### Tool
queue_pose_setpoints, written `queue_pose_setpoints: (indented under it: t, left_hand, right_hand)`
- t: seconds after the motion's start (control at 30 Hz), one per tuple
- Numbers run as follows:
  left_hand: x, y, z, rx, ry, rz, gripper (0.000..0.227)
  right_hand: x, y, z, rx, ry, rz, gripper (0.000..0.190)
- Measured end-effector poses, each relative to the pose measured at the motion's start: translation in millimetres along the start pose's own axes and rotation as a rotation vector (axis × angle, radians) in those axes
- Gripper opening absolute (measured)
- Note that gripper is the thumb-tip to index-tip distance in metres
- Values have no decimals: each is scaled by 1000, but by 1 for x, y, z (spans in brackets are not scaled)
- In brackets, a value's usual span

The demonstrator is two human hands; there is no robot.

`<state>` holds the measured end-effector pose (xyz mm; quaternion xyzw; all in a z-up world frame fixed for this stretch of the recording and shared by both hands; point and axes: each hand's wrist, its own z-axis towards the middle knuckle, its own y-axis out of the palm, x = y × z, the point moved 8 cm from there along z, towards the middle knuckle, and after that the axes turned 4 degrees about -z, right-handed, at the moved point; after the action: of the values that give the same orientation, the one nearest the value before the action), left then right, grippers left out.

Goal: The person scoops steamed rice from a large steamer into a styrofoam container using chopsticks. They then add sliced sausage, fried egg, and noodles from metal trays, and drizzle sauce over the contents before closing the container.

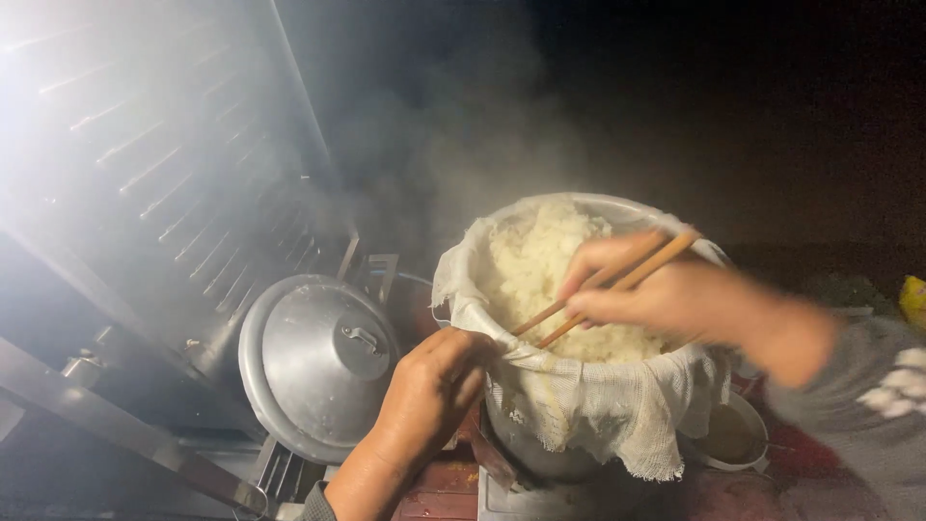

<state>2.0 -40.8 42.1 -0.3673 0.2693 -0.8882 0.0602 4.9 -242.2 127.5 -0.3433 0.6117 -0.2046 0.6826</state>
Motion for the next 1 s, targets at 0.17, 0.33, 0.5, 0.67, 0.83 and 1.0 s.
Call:
queue_pose_setpoints:
  t: [0.17, 0.33, 0.5, 0.67, 0.83, 1.0]
  left_hand:
    - [-2, 0, -3, 17, 39, 97, 12]
    - [-3, -5, -5, 37, -23, 96, 10]
    - [-18, -1, -7, -18, -294, 40, 26]
    - [-33, 4, -13, -67, -485, -99, 25]
    - [-33, 8, -14, -84, -505, -154, 41]
    - [-31, 10, -15, -80, -459, -149, 52]
  right_hand:
    - [11, 41, -5, 0, -423, -192, 14]
    - [23, -5, 0, 125, -207, -187, 15]
    - [35, -33, 15, 261, -61, -76, 8]
    - [9, -90, -10, 323, 10, 139, 16]
    - [13, -129, -58, 444, 106, 237, 35]
    - [89, -84, -63, 414, 396, 363, 36]
